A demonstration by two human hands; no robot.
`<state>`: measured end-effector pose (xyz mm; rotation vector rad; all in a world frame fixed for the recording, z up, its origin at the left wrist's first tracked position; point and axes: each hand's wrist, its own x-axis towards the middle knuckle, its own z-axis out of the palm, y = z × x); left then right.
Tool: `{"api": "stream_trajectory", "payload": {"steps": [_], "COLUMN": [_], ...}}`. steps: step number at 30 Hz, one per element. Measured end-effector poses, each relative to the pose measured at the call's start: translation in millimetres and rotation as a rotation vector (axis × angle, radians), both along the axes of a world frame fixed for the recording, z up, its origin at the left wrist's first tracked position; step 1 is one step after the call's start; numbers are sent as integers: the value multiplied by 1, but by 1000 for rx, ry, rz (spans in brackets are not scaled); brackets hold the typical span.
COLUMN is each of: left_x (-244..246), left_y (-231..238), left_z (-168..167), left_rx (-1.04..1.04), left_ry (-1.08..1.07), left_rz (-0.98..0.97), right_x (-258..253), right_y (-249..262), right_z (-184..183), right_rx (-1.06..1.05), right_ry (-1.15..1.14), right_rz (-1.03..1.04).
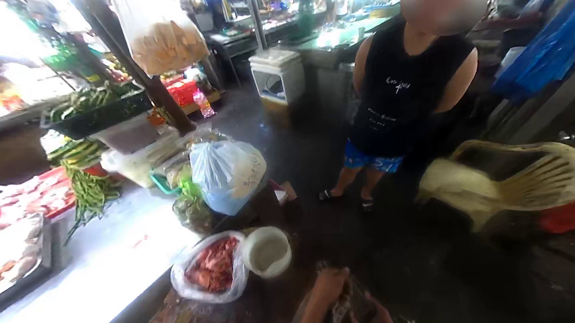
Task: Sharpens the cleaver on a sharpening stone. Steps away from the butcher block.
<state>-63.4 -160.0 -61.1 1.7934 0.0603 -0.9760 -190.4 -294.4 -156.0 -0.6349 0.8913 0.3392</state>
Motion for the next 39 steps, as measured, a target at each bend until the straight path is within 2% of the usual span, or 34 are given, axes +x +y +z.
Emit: {"api": "stream_trajectory", "payload": {"steps": [3, 6, 9, 11, 13, 18, 20, 22, 24, 26, 28, 31, 34, 35, 37, 39], "left_x": [-36, -46, -38, -29, -18, -16, -17, -24, -33, -42, -51, -69, -89, -95, -110, -122], "left_y": [-14, -14, 2, 17, 29, 53, 62, 73, 90, 117, 149, 195, 236, 248, 268, 283], "left_z": [-9, 3, 6, -1, 8, 12, 19, 32, 41, 44, 46, 55, 58, 57, 55, 51], "left_rx": [63, 100, 16, 33, 90, 288, 315, 330, 353, 357, 380, 474, 507, 505, 510, 504], "left_ry": [-98, -89, -56, -91, -62, 55, 72, 40, -58, -130, -197, -272, -300, -303, -294, -291], "left_rz": [-101, -120, 11, 99, 120, -172, -245, -276, -249, -208, -198, -232, -225, -207, -184, -170], "right_x": [10, 15, 15, 7, 1, -25, -34, -45, -53, -65, -87, -119, -121, -117, -112, -102], "right_y": [8, 6, 5, 3, 4, 38, 65, 95, 123, 144, 163, 201, 249, 261, 277, 279], "right_z": [5, 14, 16, 18, 24, 59, 79, 93, 99, 99, 90, 67, 59, 55, 49, 54], "right_rx": [-69, -52, -37, -52, -56, -103, -198, -338, -459, -466, -564, -902, -1241, -1336, -1426, -1358], "right_ry": [-86, -47, 41, 70, 71, -21, -126, -268, -384, -418, -369, -229, -49, 8, 92, 183], "right_rz": [-15, -27, -37, -32, -37, -19, 33, 171, 278, 346, 419, 672, 988, 1036, 1019, 943]}}
